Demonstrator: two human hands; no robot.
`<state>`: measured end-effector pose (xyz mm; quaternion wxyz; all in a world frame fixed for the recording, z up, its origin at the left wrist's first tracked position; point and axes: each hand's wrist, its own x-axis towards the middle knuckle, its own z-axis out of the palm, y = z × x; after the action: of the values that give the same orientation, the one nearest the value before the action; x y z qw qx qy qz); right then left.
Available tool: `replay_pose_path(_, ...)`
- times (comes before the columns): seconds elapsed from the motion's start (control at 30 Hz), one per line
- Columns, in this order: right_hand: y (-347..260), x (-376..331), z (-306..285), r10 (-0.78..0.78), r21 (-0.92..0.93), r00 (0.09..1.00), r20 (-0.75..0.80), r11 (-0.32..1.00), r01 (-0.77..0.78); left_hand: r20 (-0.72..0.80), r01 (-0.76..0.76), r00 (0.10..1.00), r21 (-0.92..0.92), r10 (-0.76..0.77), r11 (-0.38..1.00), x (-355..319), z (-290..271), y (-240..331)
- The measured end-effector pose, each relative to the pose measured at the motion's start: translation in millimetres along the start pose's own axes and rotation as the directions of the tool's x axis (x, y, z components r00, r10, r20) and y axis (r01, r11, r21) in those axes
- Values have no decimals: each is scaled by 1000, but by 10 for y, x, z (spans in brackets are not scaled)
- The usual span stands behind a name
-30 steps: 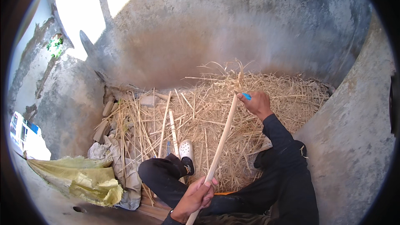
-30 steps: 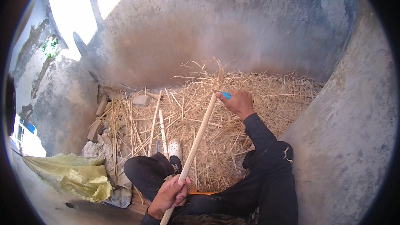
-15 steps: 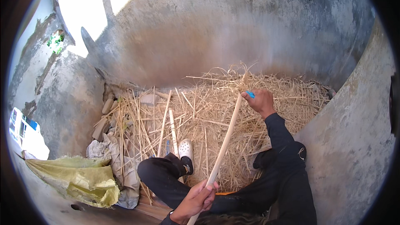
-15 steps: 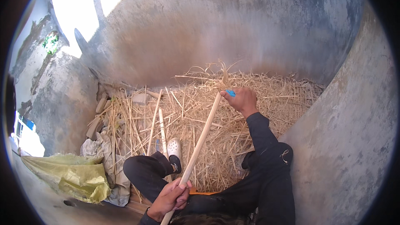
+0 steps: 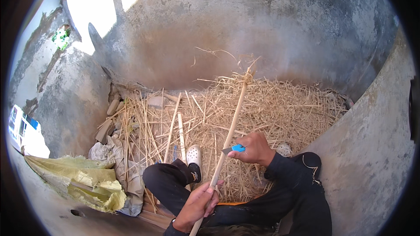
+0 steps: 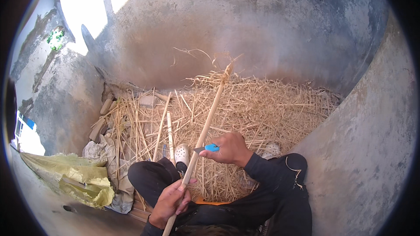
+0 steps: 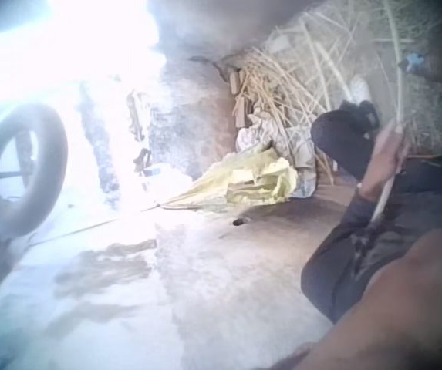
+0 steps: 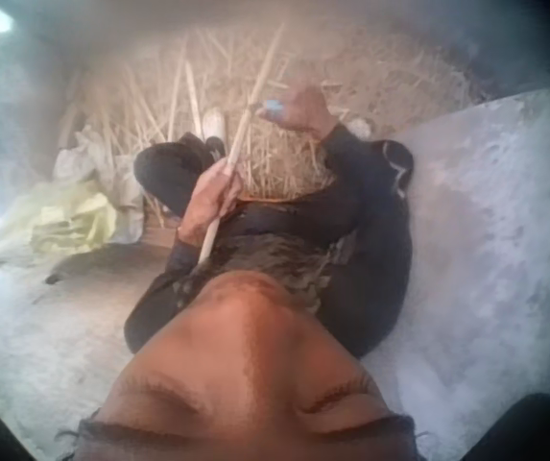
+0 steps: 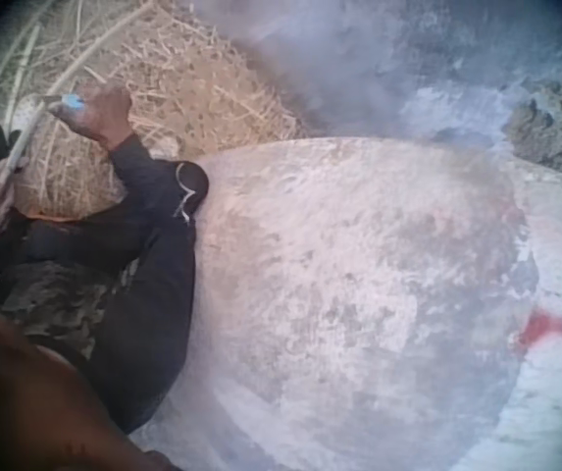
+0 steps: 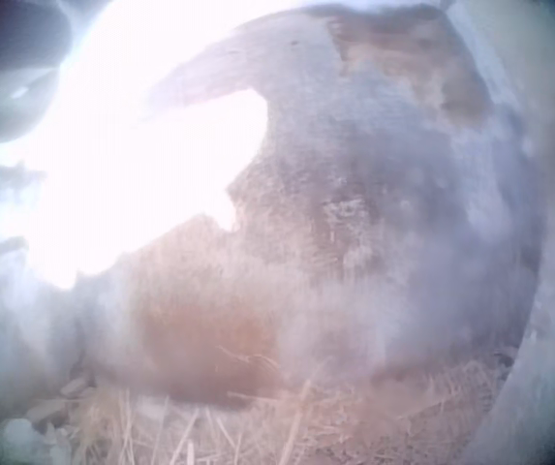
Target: The person sits on a straw-covered floor and uses a blue utility knife to peel the outer layer off a long, thin wooden stick. They hold the stick with their left hand and scrape the knife along its length with their right hand, creating thin shavings that fall onto the straw.
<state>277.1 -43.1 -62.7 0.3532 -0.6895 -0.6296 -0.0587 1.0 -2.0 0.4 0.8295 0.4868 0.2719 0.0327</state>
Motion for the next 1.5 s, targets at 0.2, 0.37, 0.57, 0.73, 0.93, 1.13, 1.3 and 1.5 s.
replay_pose_path(0.2, 411, 109, -38, 288, -51, 957, 20, 957, -287, 9, 64, 998, 26, -64, 998, -38, 91, -69)
replay_pose_path(0.37, 53, -6, 1, 34, -58, 998, 50, 998, -31, -30, 17, 999, 168, -12, 986, -11, 109, 29)
replay_pose_path(0.57, 540, 107, 27, 276, -3, 961, 9, 961, -275, -105, 10, 994, 272, 20, 962, -124, 199, 44)
replay_pose_path(0.73, 97, 46, -30, 99, -2, 995, -4, 995, -99, -110, -82, 985, 370, 131, 925, -123, 223, 32)
replay_pose_path(0.93, 200, 0, 44, 168, 31, 986, 10, 985, -169, -121, -124, 962, 601, 243, 790, -93, 225, 11)
replay_pose_path(1.13, 228, 113, -76, 123, -21, 992, -27, 992, -124, -153, -102, 941, 724, 302, 683, -110, 314, 94)
replay_pose_path(1.3, -2, -17, -61, 61, 26, 997, 41, 998, -62, -116, -130, 935, 765, 334, 631, -108, 317, 134)
replay_pose_path(1.5, 478, 150, -136, 169, -35, 982, -87, 984, -172, -109, -120, 943, 773, 316, 623, -151, 260, 41)
